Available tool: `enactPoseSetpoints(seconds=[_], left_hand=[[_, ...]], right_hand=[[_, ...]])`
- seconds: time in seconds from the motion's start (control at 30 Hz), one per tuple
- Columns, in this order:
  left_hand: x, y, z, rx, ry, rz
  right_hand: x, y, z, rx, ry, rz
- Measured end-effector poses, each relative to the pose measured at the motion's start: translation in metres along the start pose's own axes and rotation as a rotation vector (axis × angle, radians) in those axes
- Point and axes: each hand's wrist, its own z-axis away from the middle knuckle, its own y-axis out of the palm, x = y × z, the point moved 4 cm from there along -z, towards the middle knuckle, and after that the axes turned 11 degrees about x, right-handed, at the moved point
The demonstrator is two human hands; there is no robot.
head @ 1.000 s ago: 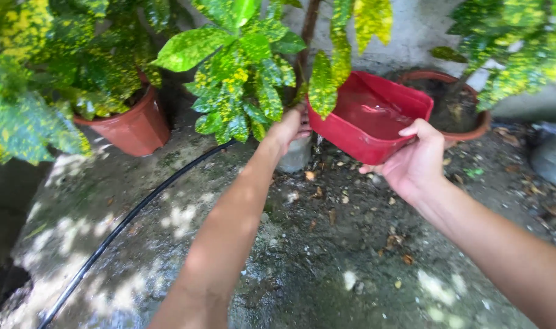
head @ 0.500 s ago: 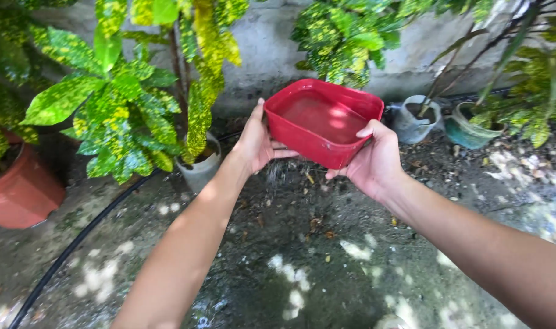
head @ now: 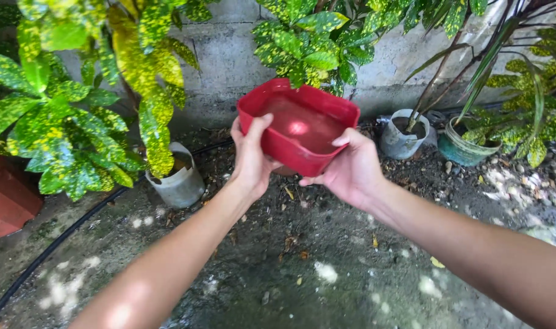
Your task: Watering various potted and ground plants in an outdoor garden using a red container filled from a water bucket.
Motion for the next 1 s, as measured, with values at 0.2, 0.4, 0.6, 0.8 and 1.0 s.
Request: enactPoseSetpoints(seconds=[0.2,0.4,0.6,0.8,1.0], left_hand=[[-0.007,-0.015,-0.033,-0.198,0.125,-0.058],[-0.019,-0.035,-0.064,-0.084,0.155,0.006],[-0.023,-0.041,-0.082,-0.138,0.02,-0.001],[-0.01,-0.06,-0.102,-0.19,-0.045,-0.035],[0.006,-0.059,-0.116,-0.275,-0.139,-0.053]], right_hand=[[0.004,-0.044,-0.031,0.065,0.219,0.125],[0.014,-0.134,-0.103,0.15,0.288,0.145],[0.008,-0.185,-0.191,0.077,0.317,0.428],[-0.023,-0.202,-0.247,0.047,0.338,0.4],[-0.067,-0.233,-0.285,0.004,0.31,0.17]])
